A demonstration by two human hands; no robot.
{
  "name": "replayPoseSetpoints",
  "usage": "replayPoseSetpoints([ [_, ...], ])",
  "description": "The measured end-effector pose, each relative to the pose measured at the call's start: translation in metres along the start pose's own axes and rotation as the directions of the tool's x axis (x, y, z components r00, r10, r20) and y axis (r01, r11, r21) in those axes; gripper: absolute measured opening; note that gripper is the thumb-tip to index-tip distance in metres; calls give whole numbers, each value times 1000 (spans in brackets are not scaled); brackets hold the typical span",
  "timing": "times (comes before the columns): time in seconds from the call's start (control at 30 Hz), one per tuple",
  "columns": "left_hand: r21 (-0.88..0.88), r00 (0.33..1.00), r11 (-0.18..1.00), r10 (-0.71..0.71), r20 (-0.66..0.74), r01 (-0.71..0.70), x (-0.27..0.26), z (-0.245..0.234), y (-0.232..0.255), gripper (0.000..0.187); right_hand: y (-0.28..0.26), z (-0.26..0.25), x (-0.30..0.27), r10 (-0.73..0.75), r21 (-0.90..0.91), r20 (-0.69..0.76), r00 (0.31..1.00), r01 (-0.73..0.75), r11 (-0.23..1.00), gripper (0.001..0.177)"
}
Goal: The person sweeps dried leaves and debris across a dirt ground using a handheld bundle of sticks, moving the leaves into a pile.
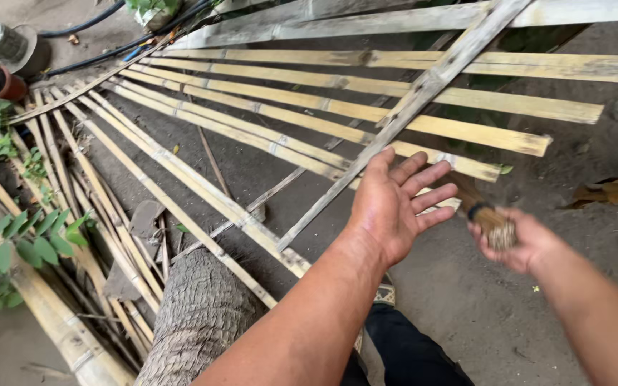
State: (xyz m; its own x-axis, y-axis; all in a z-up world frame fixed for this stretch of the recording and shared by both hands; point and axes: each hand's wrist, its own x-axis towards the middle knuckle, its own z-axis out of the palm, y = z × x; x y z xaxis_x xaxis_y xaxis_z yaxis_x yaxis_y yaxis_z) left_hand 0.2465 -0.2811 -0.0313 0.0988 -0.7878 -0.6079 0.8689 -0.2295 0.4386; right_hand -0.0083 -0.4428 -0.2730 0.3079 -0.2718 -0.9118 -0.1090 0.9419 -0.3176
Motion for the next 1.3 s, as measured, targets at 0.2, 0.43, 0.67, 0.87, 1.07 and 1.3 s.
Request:
replayPoseSetpoints([
  [0.2,-28,1000,1000,3,8,-2,0,4,6,77,48,-6,-86,-125,214,-92,988,142,967,46],
  [0.43,0,999,999,-48,-8,48,2,-11,-4,77,-26,0,4,-66,214,132,989,37,976,51],
  [0.67,41,994,995,-92,-59,95,-18,-26,-8,75,2,-13,-7,17,231,-161,987,21,973,46],
  [0.87,58,993,992,-117,10,116,-5,-6,-11,75,54,1,-126,-147,291,-153,977,187,938,50],
  [1.07,116,991,985,-130,28,126,5,3,-16,75,-12,8,-35,-50,531,0,999,42,846,47],
  [1.3,122,981,977,-182,64,174,7,11,-34,76,64,-14,-71,28,535,-251,968,114,837,40],
])
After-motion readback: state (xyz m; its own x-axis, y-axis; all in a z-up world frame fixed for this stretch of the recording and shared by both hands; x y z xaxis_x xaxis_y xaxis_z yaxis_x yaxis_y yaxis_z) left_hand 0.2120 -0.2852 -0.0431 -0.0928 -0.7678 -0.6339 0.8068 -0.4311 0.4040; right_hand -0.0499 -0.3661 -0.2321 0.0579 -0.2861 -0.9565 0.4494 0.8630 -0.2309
